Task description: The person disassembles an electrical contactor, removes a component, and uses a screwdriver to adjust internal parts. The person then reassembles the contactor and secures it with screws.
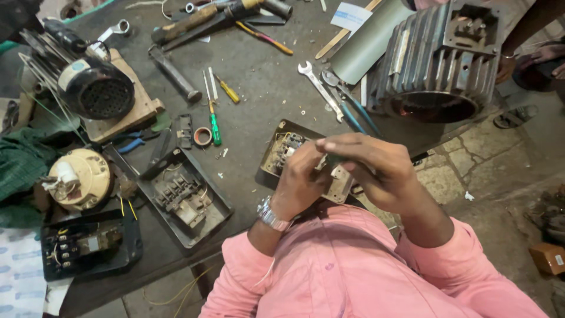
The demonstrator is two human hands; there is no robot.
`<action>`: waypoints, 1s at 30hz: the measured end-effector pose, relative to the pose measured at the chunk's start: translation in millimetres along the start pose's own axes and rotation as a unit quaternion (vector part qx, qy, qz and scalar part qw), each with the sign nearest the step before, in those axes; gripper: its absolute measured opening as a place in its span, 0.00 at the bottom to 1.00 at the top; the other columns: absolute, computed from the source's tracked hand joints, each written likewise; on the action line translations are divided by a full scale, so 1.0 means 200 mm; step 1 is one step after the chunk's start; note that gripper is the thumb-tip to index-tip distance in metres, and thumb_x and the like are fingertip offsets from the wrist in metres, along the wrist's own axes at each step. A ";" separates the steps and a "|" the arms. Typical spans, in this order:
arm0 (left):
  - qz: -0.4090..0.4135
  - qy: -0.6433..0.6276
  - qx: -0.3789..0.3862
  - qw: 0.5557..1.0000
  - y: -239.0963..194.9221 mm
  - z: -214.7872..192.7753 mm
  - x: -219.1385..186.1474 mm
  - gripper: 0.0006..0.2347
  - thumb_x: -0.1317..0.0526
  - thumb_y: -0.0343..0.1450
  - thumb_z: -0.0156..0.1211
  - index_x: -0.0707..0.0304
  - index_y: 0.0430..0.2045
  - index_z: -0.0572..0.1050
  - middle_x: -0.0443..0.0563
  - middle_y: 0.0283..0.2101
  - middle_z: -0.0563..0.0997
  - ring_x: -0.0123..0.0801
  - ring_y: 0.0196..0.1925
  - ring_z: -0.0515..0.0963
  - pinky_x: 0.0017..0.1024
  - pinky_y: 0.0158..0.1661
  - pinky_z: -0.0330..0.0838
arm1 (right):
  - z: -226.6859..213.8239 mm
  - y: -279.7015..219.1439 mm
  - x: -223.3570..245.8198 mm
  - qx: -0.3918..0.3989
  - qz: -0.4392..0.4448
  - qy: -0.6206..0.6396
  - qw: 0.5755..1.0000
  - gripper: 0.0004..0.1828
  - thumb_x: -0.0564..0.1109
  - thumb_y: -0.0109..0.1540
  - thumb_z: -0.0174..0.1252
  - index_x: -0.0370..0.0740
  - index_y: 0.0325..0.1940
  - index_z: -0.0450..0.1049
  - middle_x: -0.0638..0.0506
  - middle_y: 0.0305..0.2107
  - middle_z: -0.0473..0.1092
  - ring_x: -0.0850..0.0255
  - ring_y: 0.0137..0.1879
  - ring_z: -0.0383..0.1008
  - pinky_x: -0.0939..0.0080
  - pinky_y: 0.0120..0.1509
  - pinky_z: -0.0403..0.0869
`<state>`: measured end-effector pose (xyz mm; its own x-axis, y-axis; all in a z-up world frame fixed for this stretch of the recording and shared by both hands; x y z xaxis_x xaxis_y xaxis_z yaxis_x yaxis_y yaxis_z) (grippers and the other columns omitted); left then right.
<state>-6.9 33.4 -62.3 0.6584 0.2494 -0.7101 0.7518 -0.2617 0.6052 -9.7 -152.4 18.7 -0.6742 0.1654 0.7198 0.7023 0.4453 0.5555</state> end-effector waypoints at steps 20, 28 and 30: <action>-0.028 -0.009 0.004 1.000 -0.01 -0.08 0.02 0.13 0.68 0.69 0.66 0.67 0.47 0.77 0.58 0.46 0.83 0.47 0.46 0.86 0.35 0.46 0.79 | -0.01 0.05 0.03 0.013 -0.033 -0.028 0.999 0.22 0.35 0.55 0.63 0.33 0.54 0.75 0.36 0.47 0.73 0.51 0.53 0.76 0.54 0.56 0.72; -0.015 -0.010 0.037 0.999 0.00 -0.02 -0.01 0.12 0.71 0.67 0.61 0.72 0.45 0.76 0.61 0.47 0.80 0.50 0.47 0.81 0.38 0.48 0.76 | 0.01 0.03 0.01 -0.026 -0.003 -0.009 1.000 0.18 0.36 0.59 0.70 0.38 0.53 0.80 0.46 0.40 0.75 0.62 0.44 0.77 0.66 0.47 0.74; -0.010 0.003 0.055 0.998 -0.02 -0.03 0.04 0.11 0.71 0.68 0.61 0.71 0.44 0.76 0.62 0.46 0.81 0.51 0.46 0.82 0.39 0.47 0.76 | -0.04 0.04 0.02 0.016 0.010 -0.013 1.000 0.17 0.34 0.58 0.63 0.35 0.52 0.78 0.44 0.43 0.76 0.57 0.48 0.80 0.63 0.49 0.77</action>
<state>-4.7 41.4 -68.9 0.6439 0.2601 -0.7195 0.7563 -0.3583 0.5473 -4.2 -156.0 29.6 -0.6669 0.1974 0.7185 0.7079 0.4689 0.5282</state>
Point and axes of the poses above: each hand's wrist, its own y-axis towards the middle knuckle, its own z-axis out of the palm, x = y × z, the point moved 1 cm from there along y, towards the middle knuckle
